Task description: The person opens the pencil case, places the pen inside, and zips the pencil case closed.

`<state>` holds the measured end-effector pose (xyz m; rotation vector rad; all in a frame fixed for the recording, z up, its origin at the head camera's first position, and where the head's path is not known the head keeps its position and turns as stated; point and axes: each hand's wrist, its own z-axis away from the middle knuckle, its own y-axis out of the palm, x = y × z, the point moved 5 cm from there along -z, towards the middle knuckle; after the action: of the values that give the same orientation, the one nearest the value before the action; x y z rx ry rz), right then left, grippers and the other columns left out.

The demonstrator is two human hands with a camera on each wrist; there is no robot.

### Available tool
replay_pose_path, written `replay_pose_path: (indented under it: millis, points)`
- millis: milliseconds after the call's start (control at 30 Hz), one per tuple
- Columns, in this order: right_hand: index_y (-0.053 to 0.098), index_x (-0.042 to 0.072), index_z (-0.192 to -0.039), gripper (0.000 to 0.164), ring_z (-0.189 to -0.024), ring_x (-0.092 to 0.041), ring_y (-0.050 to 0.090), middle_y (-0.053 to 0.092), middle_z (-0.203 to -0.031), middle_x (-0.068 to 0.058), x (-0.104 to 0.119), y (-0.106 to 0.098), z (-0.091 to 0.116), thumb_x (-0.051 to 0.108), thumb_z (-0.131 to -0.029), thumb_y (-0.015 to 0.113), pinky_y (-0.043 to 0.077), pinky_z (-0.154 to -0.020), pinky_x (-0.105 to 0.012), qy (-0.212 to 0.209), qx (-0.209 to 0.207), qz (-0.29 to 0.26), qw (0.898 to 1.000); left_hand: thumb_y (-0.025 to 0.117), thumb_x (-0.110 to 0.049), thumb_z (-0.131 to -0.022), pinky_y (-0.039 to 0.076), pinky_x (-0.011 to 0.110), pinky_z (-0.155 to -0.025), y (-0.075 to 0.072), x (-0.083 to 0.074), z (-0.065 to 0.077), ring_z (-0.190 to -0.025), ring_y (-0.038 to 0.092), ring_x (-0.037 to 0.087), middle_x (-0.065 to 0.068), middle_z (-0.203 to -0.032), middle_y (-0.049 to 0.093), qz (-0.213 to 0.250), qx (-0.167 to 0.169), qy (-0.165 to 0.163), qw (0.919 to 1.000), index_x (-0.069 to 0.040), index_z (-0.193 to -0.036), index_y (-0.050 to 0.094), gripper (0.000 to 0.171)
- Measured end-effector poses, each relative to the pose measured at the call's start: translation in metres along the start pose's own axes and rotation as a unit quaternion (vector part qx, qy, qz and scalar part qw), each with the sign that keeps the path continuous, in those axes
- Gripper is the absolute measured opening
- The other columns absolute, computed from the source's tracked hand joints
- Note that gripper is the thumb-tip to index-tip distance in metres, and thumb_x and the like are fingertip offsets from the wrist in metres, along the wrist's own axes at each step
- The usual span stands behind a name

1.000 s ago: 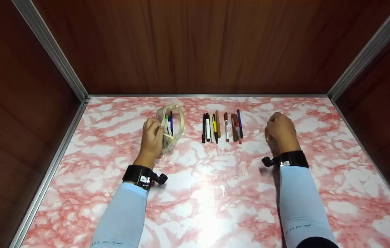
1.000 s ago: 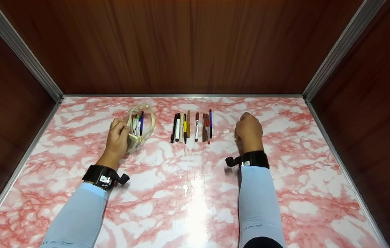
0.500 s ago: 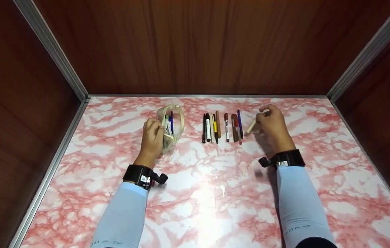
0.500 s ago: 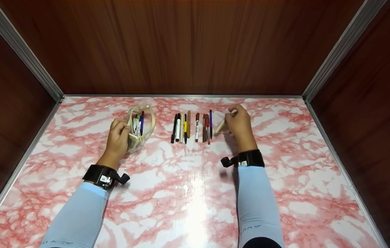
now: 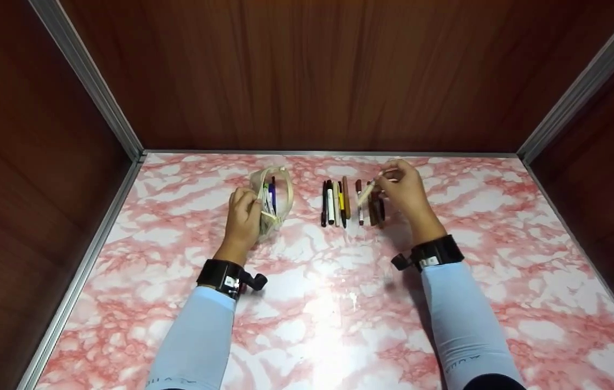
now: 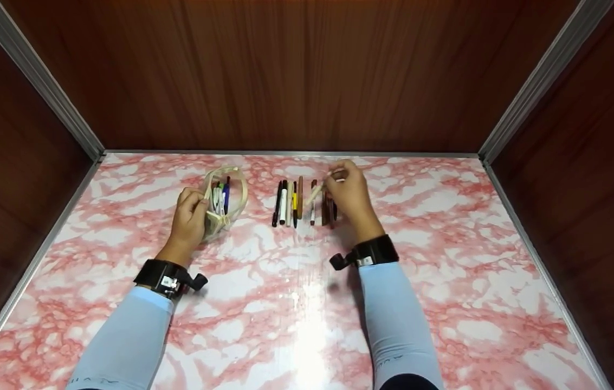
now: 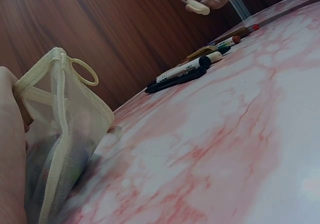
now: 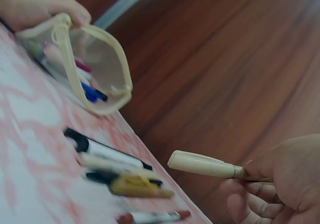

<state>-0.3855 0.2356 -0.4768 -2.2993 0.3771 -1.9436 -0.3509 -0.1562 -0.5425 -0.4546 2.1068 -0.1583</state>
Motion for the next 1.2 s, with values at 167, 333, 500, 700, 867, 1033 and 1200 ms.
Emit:
replay_pose_path:
  millis: [167,333,500,700,867,1033,1200]
  points:
    - [0.063,-0.008,-0.126,0.026,-0.08,-0.016,0.081,0.076,-0.097,-0.007,0.006,0.029,-0.001,-0.007,-0.102,0.071,0.066,-0.068,-0.024,0.004,0.013,-0.028,1.0,0.059,-0.003,-0.103,0.045,0.049,-0.112,0.0,0.0,0.0,-0.12,0.055,0.041,0.024,-0.115,0.06,-0.001,0.0,0.0,1.0,0.006,-0.091,0.062,0.015]
    - [0.064,-0.006,-0.127,0.028,-0.084,-0.016,0.079,0.079,-0.104,-0.012,0.021,0.066,-0.002,-0.008,-0.101,0.073,0.069,-0.074,-0.03,0.002,0.043,-0.035,0.998,0.059,-0.004,-0.103,0.045,0.049,-0.11,0.0,-0.001,0.0,-0.119,0.055,0.041,0.024,-0.114,0.059,-0.006,-0.001,0.003,1.0,0.006,-0.091,0.062,0.015]
    - [0.064,-0.006,-0.127,0.032,-0.082,-0.011,0.078,0.08,-0.108,-0.02,0.036,0.1,-0.002,-0.008,-0.097,0.078,0.071,-0.078,-0.034,-0.016,0.064,-0.023,0.998,0.059,-0.005,-0.104,0.045,0.048,-0.109,0.002,-0.001,-0.001,-0.119,0.055,0.041,0.024,-0.114,0.059,0.0,0.006,0.002,1.0,0.006,-0.091,0.061,0.017]
    - [0.065,-0.002,-0.125,0.032,-0.088,-0.022,0.08,0.079,-0.111,-0.024,0.046,0.14,-0.002,-0.009,-0.096,0.077,0.071,-0.081,-0.037,-0.031,0.091,-0.006,0.995,0.058,-0.005,-0.104,0.045,0.047,-0.108,0.0,0.0,-0.001,-0.118,0.054,0.041,0.024,-0.114,0.059,0.0,0.003,-0.003,1.0,0.005,-0.09,0.06,0.017]
    - [0.065,0.0,-0.126,0.036,-0.096,-0.03,0.079,0.079,-0.109,-0.019,0.045,0.167,0.0,-0.009,-0.094,0.078,0.071,-0.083,-0.04,-0.028,0.104,0.02,0.994,0.057,-0.005,-0.104,0.044,0.047,-0.106,-0.002,0.002,-0.001,-0.116,0.054,0.042,0.025,-0.114,0.059,0.002,-0.001,0.008,1.0,0.006,-0.09,0.06,0.019]
    - [0.064,-0.005,-0.129,0.039,-0.096,-0.029,0.077,0.077,-0.104,-0.014,0.045,0.188,0.005,-0.007,-0.094,0.081,0.067,-0.076,-0.03,-0.023,0.129,0.033,0.991,0.058,-0.003,-0.104,0.044,0.045,-0.107,-0.001,0.001,-0.001,-0.116,0.055,0.04,0.024,-0.114,0.059,0.009,-0.009,0.01,0.9999,0.006,-0.089,0.061,0.018]
    - [0.066,-0.005,-0.133,0.043,-0.096,-0.024,0.076,0.08,-0.108,-0.018,0.046,0.204,0.01,-0.006,-0.094,0.082,0.063,-0.074,-0.024,-0.019,0.167,0.057,0.984,0.058,-0.003,-0.104,0.045,0.046,-0.111,-0.001,0.0,0.0,-0.119,0.056,0.04,0.024,-0.116,0.06,0.011,-0.011,0.007,0.9999,0.006,-0.091,0.063,0.016]
